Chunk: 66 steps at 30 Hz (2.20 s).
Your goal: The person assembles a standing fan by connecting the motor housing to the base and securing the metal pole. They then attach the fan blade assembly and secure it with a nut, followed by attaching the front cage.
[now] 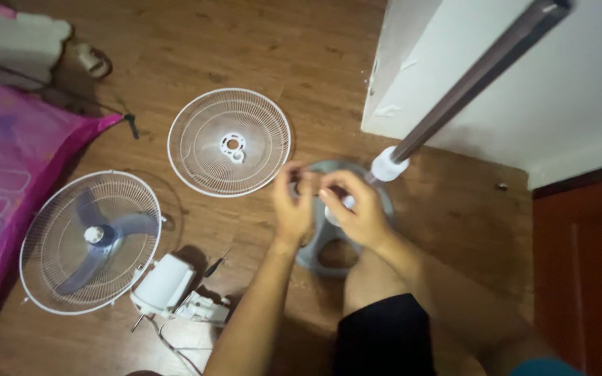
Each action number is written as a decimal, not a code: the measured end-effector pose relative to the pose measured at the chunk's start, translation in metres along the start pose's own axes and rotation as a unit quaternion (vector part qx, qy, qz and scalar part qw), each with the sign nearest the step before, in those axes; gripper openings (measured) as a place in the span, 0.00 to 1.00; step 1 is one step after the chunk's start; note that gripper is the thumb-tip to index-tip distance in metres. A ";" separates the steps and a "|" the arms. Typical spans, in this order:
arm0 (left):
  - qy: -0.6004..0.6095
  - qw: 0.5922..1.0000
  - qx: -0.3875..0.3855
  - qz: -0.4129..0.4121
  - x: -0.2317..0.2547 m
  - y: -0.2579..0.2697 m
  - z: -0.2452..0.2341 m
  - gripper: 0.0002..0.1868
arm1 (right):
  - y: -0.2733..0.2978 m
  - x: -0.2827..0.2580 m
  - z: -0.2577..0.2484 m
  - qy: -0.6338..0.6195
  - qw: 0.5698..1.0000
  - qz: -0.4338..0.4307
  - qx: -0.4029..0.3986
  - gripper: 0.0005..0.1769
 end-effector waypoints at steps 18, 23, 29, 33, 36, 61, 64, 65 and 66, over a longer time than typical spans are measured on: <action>-0.060 0.959 -0.275 0.041 0.040 -0.006 0.144 0.28 | 0.000 0.046 -0.115 -0.057 0.992 0.049 0.099 0.26; -0.026 0.950 -0.311 0.024 0.030 -0.006 0.144 0.30 | 0.000 0.048 -0.106 -0.023 0.991 0.044 0.121 0.25; -0.001 0.930 -0.333 0.153 0.092 -0.027 0.138 0.39 | 0.006 0.050 -0.106 -0.004 0.989 0.013 0.147 0.24; 0.089 0.933 -0.347 0.019 0.094 -0.035 0.188 0.21 | 0.008 0.062 -0.098 0.038 0.970 0.035 0.238 0.20; 0.032 0.954 -0.296 -0.006 0.094 -0.048 0.204 0.20 | 0.000 0.068 -0.094 0.104 0.943 0.077 0.306 0.17; 0.098 0.953 -0.285 0.034 0.071 -0.054 0.224 0.20 | -0.038 0.108 -0.104 -0.016 0.995 0.031 0.095 0.33; 0.097 0.953 -0.288 0.001 0.067 -0.054 0.224 0.20 | -0.039 0.118 -0.102 0.015 0.995 0.098 -0.032 0.43; 0.096 0.953 -0.287 -0.014 0.065 -0.055 0.224 0.20 | -0.039 0.114 -0.102 0.001 0.995 0.094 -0.033 0.43; 0.092 0.956 -0.280 -0.001 0.069 -0.056 0.222 0.20 | -0.037 0.110 -0.101 -0.013 0.995 0.090 -0.033 0.43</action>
Point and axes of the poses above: each hand's wrist, its own y-axis away from the middle knuckle, its own z-axis out of the palm, x = y × z, the point moved 10 cm from there along -y, towards the middle knuckle, and after that the axes turned 3 degrees about y, right-handed, at the moved point
